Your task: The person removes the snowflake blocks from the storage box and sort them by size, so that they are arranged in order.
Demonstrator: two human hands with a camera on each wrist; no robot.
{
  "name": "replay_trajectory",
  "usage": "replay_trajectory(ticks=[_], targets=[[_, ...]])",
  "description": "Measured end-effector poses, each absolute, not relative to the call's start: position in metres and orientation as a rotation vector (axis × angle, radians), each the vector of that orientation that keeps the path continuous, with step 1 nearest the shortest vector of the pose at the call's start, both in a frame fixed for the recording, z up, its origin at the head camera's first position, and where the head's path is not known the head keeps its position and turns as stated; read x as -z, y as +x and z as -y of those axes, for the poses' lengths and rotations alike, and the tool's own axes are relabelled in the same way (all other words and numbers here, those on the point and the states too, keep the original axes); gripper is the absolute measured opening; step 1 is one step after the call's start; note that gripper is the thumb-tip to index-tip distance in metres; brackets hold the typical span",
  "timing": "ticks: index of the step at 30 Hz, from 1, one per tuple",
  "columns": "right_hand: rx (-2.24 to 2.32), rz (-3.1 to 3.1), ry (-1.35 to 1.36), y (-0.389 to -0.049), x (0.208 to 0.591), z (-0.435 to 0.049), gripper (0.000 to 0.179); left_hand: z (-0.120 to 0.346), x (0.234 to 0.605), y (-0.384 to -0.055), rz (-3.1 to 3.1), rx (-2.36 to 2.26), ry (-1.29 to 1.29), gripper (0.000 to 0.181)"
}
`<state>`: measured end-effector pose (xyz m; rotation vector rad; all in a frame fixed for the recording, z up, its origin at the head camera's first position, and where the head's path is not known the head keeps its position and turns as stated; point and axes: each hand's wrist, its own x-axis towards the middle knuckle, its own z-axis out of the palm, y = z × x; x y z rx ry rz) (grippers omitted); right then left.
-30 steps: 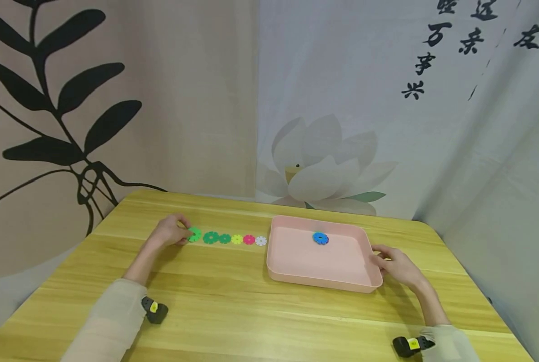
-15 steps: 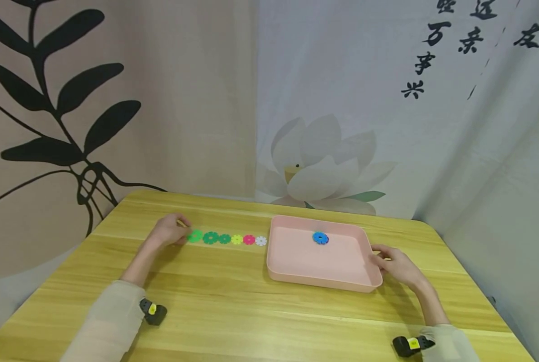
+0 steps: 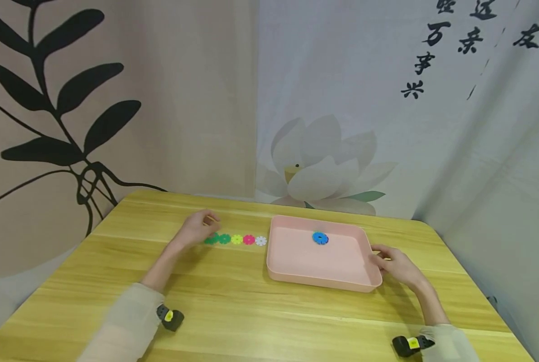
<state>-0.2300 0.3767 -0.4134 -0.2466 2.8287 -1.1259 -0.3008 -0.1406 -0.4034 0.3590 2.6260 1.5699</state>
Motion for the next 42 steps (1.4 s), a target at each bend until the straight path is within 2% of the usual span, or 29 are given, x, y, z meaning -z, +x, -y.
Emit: replay_trajectory(ticks=[13, 26, 33, 42], targets=[[1.107, -2.841, -0.246, -0.229, 0.412, -0.376, 0.049, 0.072, 0.395, -0.294, -2.603, -1.606, 0.471, 0.029], [1.123, -2.828, -0.249, -0.230, 0.413, -0.378, 0.051, -0.003, 0.395, -0.289, -2.486, -1.645, 0.700, 0.016], [1.153, -2.808, -0.250, -0.230, 0.414, -0.379, 0.052, -0.033, 0.405, -0.292, -2.443, -1.617, 0.919, 0.014], [1.153, -2.801, -0.249, -0.232, 0.415, -0.380, 0.053, -0.061, 0.410, -0.294, -2.404, -1.521, 0.894, 0.018]])
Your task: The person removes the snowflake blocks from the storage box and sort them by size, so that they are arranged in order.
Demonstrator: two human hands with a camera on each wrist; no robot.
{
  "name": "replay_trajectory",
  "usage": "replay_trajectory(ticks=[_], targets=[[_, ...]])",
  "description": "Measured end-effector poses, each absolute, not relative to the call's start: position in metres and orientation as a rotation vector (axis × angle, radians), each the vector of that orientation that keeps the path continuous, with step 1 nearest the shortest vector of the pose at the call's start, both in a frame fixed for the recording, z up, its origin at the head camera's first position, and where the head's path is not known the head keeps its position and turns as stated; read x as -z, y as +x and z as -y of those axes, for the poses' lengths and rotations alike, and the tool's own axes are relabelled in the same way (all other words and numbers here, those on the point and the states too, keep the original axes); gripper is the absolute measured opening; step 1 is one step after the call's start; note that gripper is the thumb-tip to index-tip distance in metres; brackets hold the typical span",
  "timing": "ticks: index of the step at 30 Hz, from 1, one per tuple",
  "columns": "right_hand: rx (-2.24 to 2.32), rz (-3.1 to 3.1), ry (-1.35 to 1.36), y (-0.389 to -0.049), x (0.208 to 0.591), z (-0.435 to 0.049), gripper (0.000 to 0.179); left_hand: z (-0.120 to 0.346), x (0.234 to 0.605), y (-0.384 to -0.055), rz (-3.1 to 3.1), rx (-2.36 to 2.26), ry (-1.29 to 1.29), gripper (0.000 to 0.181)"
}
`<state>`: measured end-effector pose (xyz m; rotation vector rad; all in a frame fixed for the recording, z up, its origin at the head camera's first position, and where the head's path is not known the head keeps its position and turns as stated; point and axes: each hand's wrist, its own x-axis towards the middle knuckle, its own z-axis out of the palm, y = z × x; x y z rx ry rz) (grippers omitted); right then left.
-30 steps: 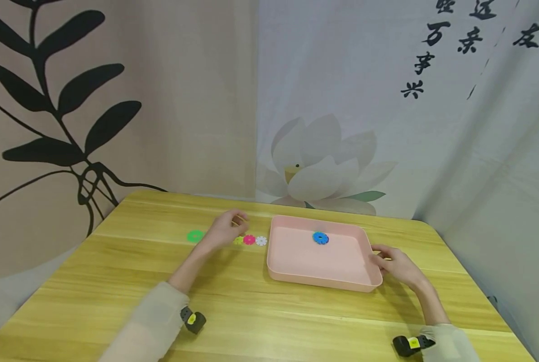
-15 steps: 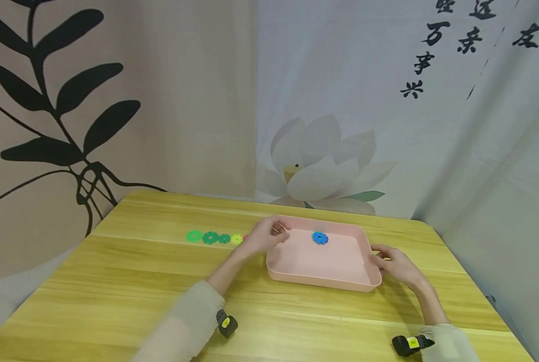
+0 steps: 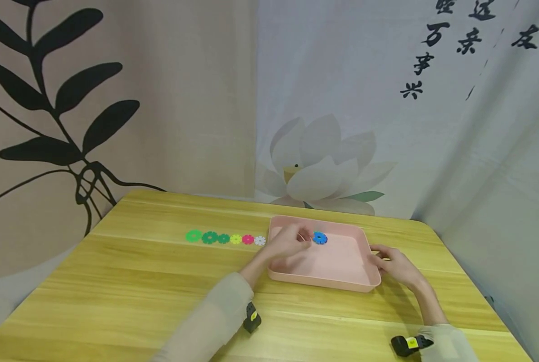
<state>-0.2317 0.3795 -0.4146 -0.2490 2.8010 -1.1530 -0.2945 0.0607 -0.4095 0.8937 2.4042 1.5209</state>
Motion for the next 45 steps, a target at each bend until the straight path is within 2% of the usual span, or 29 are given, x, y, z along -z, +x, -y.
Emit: replay_trajectory(ticks=[9, 19, 32, 45], targets=[[1.196, -2.781, -0.242, -0.230, 0.414, -0.378, 0.050, -0.081, 0.419, -0.302, -2.407, -1.376, 0.818, 0.028], [1.166, -2.795, -0.236, -0.232, 0.414, -0.378, 0.051, -0.090, 0.425, -0.310, -2.444, -1.340, 0.856, 0.040], [1.164, -2.783, -0.223, -0.231, 0.413, -0.379, 0.051, -0.091, 0.428, -0.307, -2.507, -1.261, 0.646, 0.034], [1.151, -2.795, -0.228, -0.229, 0.411, -0.378, 0.051, -0.088, 0.420, -0.298, -2.542, -1.254, 0.551, 0.024]])
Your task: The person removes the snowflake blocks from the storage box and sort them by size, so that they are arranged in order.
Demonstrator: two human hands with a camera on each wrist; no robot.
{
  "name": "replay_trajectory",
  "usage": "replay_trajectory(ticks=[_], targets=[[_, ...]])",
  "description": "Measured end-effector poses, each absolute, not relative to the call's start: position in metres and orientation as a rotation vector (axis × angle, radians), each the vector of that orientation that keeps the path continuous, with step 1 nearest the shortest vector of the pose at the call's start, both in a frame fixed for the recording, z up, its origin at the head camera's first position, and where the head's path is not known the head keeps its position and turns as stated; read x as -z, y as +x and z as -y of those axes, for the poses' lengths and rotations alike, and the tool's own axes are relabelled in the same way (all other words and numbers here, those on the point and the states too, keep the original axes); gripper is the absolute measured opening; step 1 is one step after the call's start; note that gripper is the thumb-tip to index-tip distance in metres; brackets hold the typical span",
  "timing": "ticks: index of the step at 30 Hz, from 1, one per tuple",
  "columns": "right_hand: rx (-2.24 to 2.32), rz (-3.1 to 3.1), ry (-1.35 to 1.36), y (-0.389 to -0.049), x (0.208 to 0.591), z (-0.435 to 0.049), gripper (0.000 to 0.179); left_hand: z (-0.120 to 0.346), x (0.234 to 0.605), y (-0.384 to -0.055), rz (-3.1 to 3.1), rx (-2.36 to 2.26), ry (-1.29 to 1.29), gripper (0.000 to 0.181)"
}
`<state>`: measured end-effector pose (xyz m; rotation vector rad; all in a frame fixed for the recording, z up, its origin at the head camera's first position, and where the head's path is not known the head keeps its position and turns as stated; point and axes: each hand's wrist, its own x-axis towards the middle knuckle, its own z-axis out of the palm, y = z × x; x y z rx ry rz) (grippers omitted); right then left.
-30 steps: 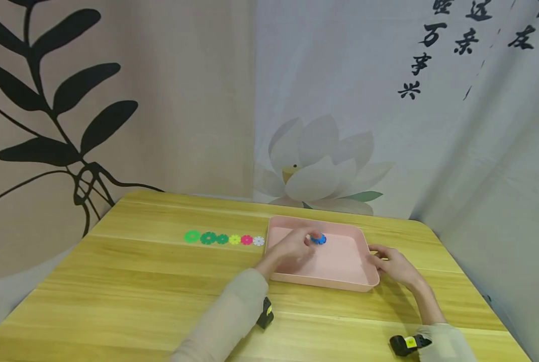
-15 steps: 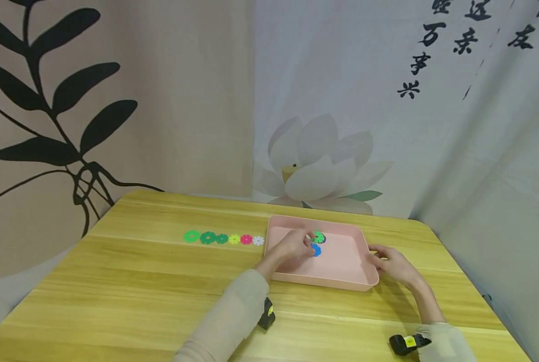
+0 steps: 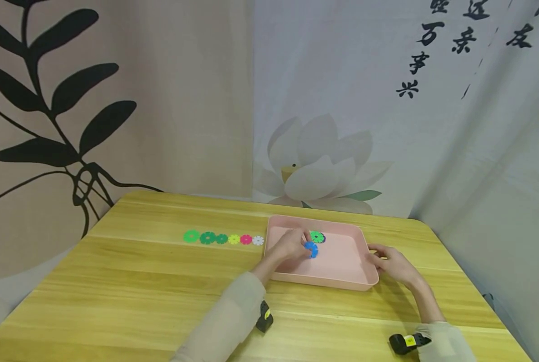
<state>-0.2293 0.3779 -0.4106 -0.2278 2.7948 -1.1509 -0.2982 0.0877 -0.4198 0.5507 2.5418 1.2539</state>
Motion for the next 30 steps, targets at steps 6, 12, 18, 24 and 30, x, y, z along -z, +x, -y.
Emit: replay_trajectory(ticks=[6, 12, 18, 24, 30], targets=[[1.164, -2.791, -0.213, -0.229, 0.411, -0.377, 0.051, -0.079, 0.415, -0.291, -2.504, -1.349, 0.543, 0.015], [1.181, -2.779, -0.223, -0.229, 0.413, -0.377, 0.051, -0.063, 0.413, -0.288, -2.471, -1.497, 0.567, 0.014], [1.162, -2.792, -0.223, -0.230, 0.412, -0.376, 0.051, -0.039, 0.407, -0.287, -2.393, -1.652, 0.643, 0.016], [1.130, -2.807, -0.218, -0.229, 0.411, -0.375, 0.051, -0.014, 0.402, -0.287, -2.340, -1.761, 0.569, 0.021], [1.134, -2.795, -0.210, -0.229, 0.412, -0.375, 0.052, 0.018, 0.399, -0.289, -2.390, -1.814, 0.529, 0.022]])
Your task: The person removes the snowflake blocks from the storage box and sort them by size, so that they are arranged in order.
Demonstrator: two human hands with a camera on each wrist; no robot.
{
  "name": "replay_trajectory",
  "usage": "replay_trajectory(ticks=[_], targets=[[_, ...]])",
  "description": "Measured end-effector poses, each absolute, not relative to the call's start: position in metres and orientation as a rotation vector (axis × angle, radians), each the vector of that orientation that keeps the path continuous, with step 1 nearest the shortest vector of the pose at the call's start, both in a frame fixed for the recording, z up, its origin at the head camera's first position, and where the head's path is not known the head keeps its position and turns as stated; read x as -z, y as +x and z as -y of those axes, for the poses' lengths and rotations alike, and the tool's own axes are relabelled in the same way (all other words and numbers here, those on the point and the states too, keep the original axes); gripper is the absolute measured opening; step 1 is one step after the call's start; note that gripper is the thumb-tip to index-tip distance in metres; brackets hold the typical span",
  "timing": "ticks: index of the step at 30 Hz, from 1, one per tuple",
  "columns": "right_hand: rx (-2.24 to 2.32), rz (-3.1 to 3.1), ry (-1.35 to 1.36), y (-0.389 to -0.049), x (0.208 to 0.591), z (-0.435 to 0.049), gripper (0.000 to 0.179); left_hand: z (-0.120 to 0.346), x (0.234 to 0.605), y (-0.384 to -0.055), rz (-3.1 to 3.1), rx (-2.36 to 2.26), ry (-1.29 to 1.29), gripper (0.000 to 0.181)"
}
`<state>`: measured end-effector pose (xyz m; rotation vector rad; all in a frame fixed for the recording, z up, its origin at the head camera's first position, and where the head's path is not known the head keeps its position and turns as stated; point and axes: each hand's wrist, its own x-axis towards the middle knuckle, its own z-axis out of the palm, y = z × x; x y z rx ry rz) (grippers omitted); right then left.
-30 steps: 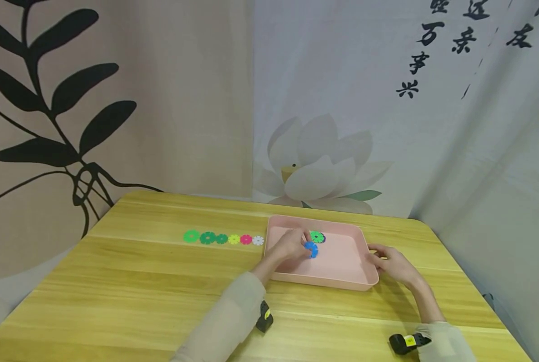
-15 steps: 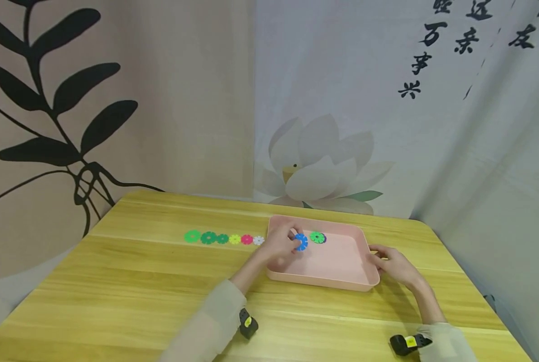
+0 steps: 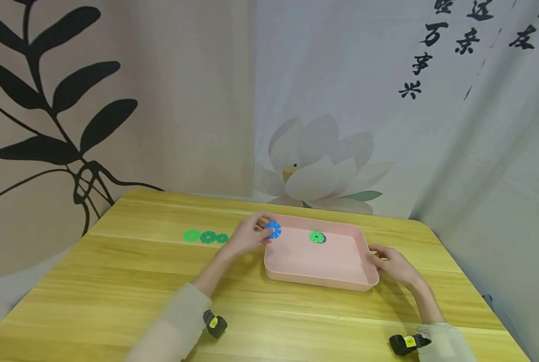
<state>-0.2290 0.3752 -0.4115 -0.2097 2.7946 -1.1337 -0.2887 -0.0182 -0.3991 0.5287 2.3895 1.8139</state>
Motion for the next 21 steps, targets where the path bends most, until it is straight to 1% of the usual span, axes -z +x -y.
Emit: replay_trajectory(ticks=[7, 13, 21], targets=[[1.135, -2.790, -0.232, -0.229, 0.412, -0.377, 0.052, 0.064, 0.404, -0.296, -2.460, -1.807, 0.516, 0.027], [1.180, -2.761, -0.248, -0.229, 0.411, -0.378, 0.052, 0.106, 0.402, -0.293, -2.485, -1.791, 0.490, 0.031], [1.186, -2.754, -0.258, -0.230, 0.412, -0.379, 0.053, 0.161, 0.398, -0.289, -2.574, -1.743, 0.377, 0.031]])
